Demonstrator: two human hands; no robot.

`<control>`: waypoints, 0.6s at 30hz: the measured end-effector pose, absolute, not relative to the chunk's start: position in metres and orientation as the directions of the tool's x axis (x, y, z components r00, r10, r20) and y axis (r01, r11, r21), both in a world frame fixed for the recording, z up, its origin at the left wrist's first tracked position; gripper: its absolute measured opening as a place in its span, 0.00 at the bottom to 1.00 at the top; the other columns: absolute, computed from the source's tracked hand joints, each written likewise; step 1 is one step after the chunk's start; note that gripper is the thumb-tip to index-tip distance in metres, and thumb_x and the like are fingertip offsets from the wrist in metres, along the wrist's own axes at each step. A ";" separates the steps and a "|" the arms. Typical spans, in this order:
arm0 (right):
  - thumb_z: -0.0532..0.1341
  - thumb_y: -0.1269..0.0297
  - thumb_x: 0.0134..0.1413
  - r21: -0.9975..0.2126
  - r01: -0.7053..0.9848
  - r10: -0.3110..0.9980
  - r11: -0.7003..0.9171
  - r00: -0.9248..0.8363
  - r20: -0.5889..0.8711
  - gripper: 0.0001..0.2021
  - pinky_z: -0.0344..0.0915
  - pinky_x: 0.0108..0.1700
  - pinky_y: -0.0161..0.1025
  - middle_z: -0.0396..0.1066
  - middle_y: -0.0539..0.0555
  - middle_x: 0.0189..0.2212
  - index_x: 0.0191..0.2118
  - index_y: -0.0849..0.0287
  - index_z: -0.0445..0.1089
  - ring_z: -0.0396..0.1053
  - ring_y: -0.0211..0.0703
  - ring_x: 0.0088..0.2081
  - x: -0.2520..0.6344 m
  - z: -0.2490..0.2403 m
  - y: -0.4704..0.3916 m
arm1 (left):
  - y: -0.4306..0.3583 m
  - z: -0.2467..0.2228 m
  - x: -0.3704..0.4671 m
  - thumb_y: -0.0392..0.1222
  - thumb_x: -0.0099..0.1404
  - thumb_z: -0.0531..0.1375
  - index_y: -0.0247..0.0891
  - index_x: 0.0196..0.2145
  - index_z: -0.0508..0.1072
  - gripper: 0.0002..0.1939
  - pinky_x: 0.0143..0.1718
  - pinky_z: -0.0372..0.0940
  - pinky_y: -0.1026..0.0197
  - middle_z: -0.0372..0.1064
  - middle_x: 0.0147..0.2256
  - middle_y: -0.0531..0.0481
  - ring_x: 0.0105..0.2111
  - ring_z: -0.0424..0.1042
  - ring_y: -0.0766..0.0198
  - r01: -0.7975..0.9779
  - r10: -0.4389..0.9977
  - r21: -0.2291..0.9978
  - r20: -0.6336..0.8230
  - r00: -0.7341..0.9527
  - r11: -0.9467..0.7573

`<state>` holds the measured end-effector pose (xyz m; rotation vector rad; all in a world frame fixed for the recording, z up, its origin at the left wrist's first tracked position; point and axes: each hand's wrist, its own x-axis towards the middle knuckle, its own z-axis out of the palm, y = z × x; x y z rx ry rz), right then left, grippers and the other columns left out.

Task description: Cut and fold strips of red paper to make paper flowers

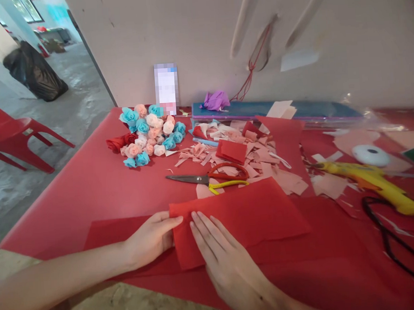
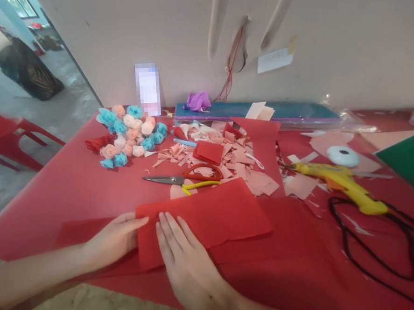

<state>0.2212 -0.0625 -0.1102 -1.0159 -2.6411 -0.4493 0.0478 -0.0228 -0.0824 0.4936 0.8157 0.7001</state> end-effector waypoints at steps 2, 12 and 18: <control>0.49 0.78 0.44 0.195 0.687 0.594 0.700 -0.712 0.374 0.26 0.62 0.53 0.48 0.62 0.68 0.54 0.52 0.77 0.62 0.58 0.55 0.55 0.220 -0.110 -0.063 | -0.023 -0.083 0.047 0.38 0.56 0.63 0.31 0.37 0.76 0.12 0.47 0.63 0.55 0.75 0.38 0.40 0.43 0.72 0.53 -0.373 0.729 0.641 -0.477 0.491 0.671; 0.50 0.73 0.48 0.139 0.697 0.596 0.703 -0.684 0.420 0.22 0.61 0.53 0.46 0.65 0.66 0.52 0.50 0.76 0.65 0.59 0.55 0.55 0.216 -0.107 -0.064 | -0.024 -0.086 0.047 0.36 0.57 0.62 0.31 0.38 0.76 0.10 0.47 0.64 0.56 0.75 0.38 0.41 0.43 0.72 0.54 -0.396 0.746 0.644 -0.467 0.474 0.655; 0.50 0.63 0.54 -0.098 0.715 0.671 0.692 -0.587 0.454 0.23 0.62 0.52 0.48 0.66 0.64 0.51 0.53 0.70 0.62 0.60 0.51 0.53 0.241 -0.075 -0.049 | -0.025 -0.087 0.047 0.37 0.51 0.66 0.33 0.34 0.77 0.10 0.49 0.63 0.56 0.76 0.35 0.43 0.43 0.72 0.53 -0.412 0.756 0.638 -0.499 0.423 0.651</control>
